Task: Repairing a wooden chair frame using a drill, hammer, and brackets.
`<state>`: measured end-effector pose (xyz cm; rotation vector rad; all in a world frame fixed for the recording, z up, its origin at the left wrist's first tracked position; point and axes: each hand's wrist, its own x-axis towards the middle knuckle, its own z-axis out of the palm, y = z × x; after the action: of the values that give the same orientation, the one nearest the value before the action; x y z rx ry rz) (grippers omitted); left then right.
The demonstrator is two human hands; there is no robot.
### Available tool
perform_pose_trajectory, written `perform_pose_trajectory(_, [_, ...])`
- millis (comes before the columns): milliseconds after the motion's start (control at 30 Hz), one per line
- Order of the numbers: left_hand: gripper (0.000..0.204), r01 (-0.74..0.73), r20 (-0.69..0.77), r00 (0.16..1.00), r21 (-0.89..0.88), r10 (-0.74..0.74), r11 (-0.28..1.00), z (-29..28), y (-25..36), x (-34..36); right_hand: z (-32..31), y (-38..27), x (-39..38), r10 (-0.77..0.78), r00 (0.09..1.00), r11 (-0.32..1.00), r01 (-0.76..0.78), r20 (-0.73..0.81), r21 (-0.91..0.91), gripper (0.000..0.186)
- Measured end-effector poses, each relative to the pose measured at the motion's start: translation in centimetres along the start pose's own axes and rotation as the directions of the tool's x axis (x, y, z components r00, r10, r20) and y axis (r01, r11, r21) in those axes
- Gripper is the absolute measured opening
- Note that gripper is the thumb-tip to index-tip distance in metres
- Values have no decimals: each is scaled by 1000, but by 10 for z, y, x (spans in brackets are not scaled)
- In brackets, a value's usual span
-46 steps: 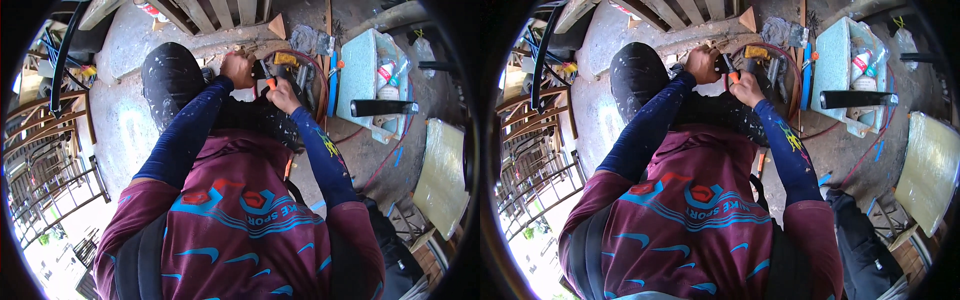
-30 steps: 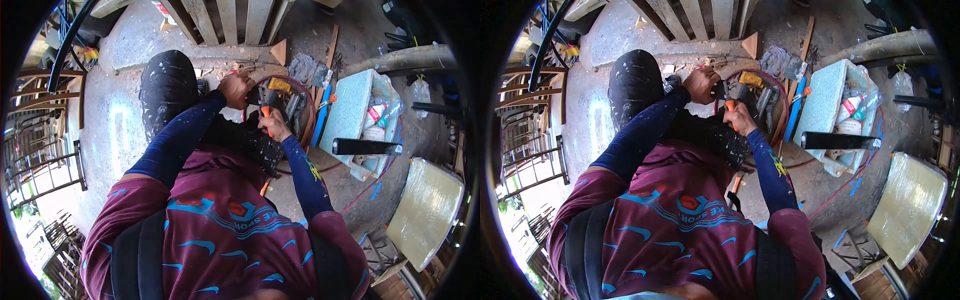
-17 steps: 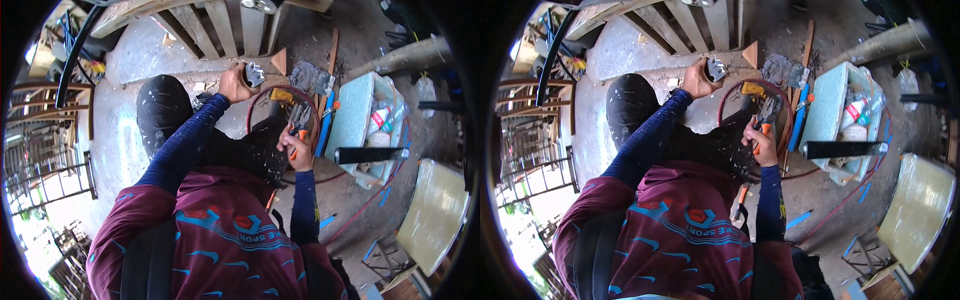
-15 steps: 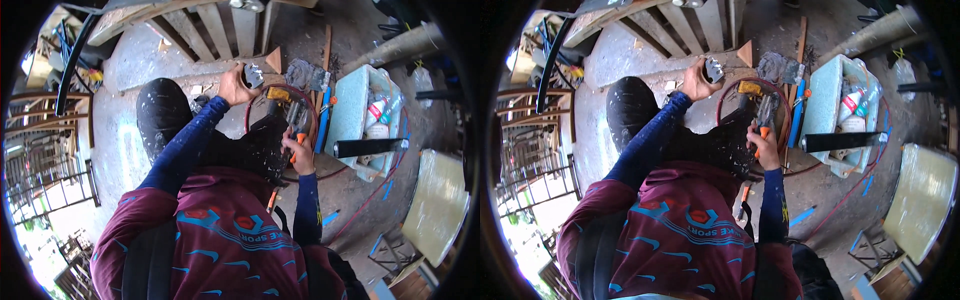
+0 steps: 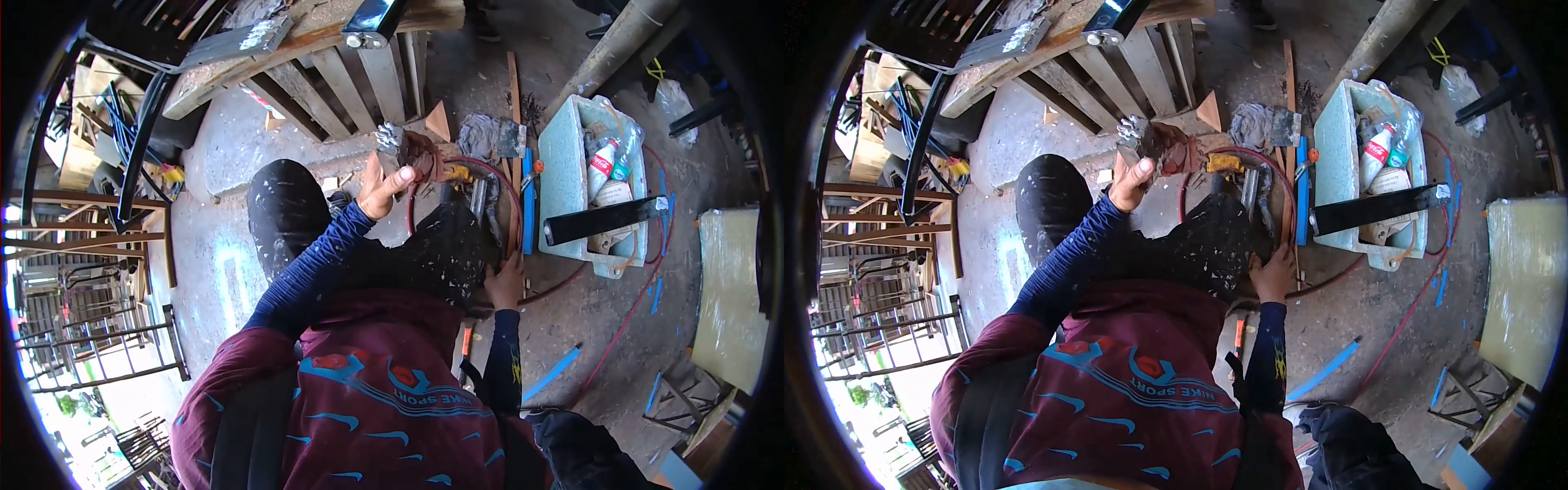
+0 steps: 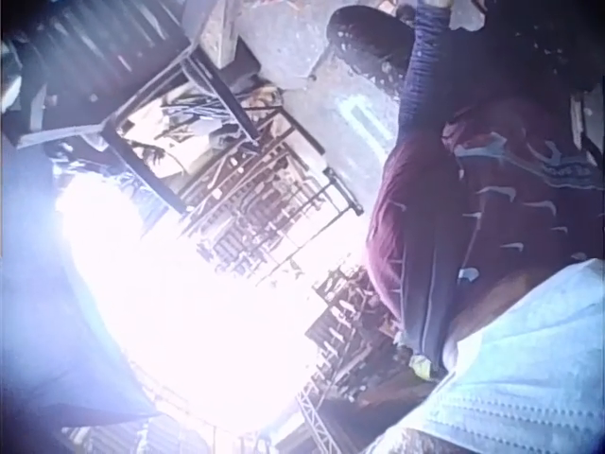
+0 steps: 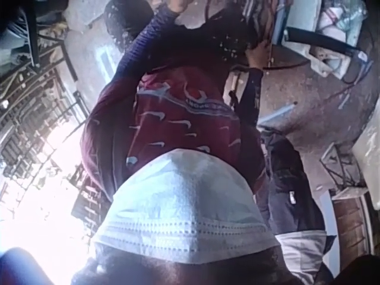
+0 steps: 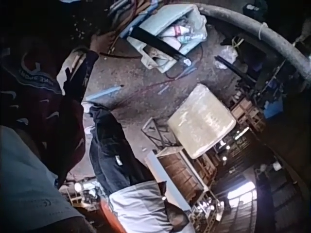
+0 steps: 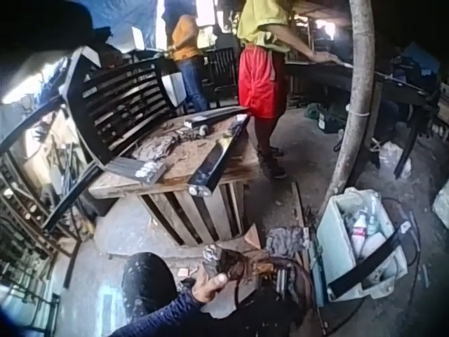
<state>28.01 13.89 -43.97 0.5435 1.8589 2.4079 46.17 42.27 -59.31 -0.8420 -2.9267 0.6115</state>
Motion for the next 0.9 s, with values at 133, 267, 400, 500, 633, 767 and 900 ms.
perform_pose_trajectory(133, [79, 10, 31, 999, -59, -8, 998, 10, 9, -10, -74, -97, 6, -343, 935, 623, 295, -85, 724, 48])
perform_pose_trajectory(267, [80, 72, 53, 997, -137, -65, 988, 27, 19, -16, -122, -179, 15, -596, 737, 405, 619, -319, 673, 56])
perform_pose_trajectory(400, [79, 156, 169, 977, -122, -134, 980, 31, 32, -18, -137, -209, 29, -660, 679, 354, 658, -321, 664, 72])
perform_pose_trajectory(500, [83, 284, 210, 941, -57, -266, 957, 28, 39, -18, -139, -212, 34, -713, 676, 298, 530, -184, 794, 77])
perform_pose_trajectory(633, [95, 267, 212, 941, 6, -263, 964, 22, 48, -19, -144, -216, 35, -731, 679, 275, 385, -69, 881, 82])
perform_pose_trajectory(767, [107, 158, 203, 967, 4, -155, 987, 4, 68, -17, -158, -220, 35, -712, 702, 166, 116, 38, 979, 83])
perform_pose_trajectory(900, [66, 340, 42, 940, -82, -338, 937, -15, 97, -15, -169, -233, 36, -749, 663, -69, -99, 14, 993, 88])
